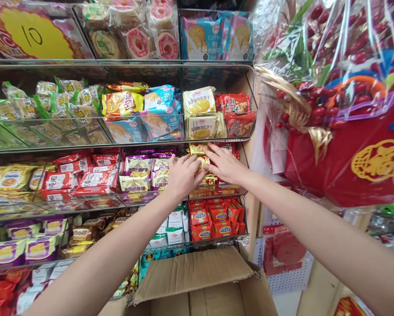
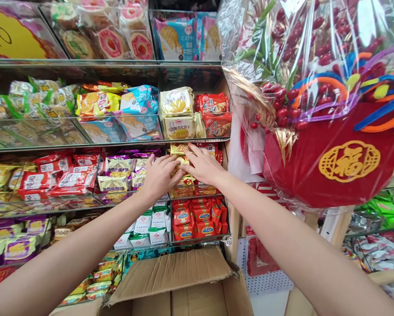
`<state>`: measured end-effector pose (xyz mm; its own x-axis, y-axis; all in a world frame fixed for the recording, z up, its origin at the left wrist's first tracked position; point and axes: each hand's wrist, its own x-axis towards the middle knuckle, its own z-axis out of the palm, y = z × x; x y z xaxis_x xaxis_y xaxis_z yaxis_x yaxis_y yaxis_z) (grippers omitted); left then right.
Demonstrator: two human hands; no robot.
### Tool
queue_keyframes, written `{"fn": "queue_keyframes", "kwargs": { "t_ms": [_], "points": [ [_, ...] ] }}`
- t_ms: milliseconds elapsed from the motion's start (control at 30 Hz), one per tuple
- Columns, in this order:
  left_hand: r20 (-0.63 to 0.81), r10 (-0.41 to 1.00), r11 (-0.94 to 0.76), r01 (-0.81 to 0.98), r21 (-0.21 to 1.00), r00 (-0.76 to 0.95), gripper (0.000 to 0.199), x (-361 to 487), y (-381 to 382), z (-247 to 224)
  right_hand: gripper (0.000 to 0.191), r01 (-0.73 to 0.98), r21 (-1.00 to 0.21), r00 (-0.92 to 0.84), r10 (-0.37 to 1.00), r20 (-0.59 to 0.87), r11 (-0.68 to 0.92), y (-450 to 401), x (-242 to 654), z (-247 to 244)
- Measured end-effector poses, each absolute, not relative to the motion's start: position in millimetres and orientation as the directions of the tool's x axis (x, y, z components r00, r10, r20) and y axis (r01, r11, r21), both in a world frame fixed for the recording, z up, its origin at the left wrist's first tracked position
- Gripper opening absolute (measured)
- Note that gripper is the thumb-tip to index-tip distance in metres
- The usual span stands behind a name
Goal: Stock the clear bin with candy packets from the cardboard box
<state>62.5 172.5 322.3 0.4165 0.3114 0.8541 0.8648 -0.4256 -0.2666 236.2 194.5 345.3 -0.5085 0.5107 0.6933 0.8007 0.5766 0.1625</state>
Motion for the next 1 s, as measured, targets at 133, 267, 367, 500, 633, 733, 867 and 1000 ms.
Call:
{"fn": "queue_keyframes", "kwargs": {
  "t_ms": [133, 267, 367, 500, 633, 733, 867, 1000],
  "points": [
    [0.851, 0.320, -0.394, 0.876, -0.279, 0.415, 0.035, 60.5, 171.0, 320.9, 0.067, 0.776, 0.160, -0.545, 0.522, 0.656, 0.610, 198.4, 235.3, 343.6],
    [0.826, 0.383, -0.353, 0.892, -0.282, 0.413, 0.049, 57.7, 173.5, 322.3, 0.064, 0.748, 0.166, -0.561, 0.479, 0.675, 0.643, 195.0, 232.6, 340.9],
    [0.791, 0.430, -0.339, 0.890, -0.304, 0.435, 0.052, 55.4, 174.8, 328.3, 0.064, 0.772, 0.150, -0.532, 0.498, 0.685, 0.618, 188.4, 228.7, 334.8],
    [0.773, 0.431, -0.333, 0.878, -0.343, 0.466, 0.048, 54.4, 171.8, 338.3, 0.063, 0.821, 0.118, -0.463, 0.528, 0.712, 0.559, 180.5, 223.9, 326.0],
    [0.717, 0.414, -0.367, 0.824, -0.433, 0.561, 0.051, 51.5, 171.4, 341.8, 0.065, 0.840, 0.085, -0.422, 0.547, 0.723, 0.536, 176.2, 221.7, 319.9],
    [0.670, 0.449, -0.380, 0.805, -0.455, 0.591, 0.053, 50.3, 175.1, 340.6, 0.067, 0.848, 0.095, -0.423, 0.558, 0.714, 0.522, 174.8, 222.6, 315.8],
    [0.703, 0.471, -0.354, 0.844, -0.402, 0.532, 0.050, 54.2, 178.7, 338.5, 0.077, 0.835, 0.144, -0.471, 0.555, 0.686, 0.531, 175.2, 227.8, 312.2],
    [0.705, 0.468, -0.377, 0.842, -0.386, 0.533, 0.053, 55.5, 178.2, 335.6, 0.078, 0.818, 0.187, -0.520, 0.561, 0.644, 0.543, 177.0, 232.8, 314.3]
  ]
}}
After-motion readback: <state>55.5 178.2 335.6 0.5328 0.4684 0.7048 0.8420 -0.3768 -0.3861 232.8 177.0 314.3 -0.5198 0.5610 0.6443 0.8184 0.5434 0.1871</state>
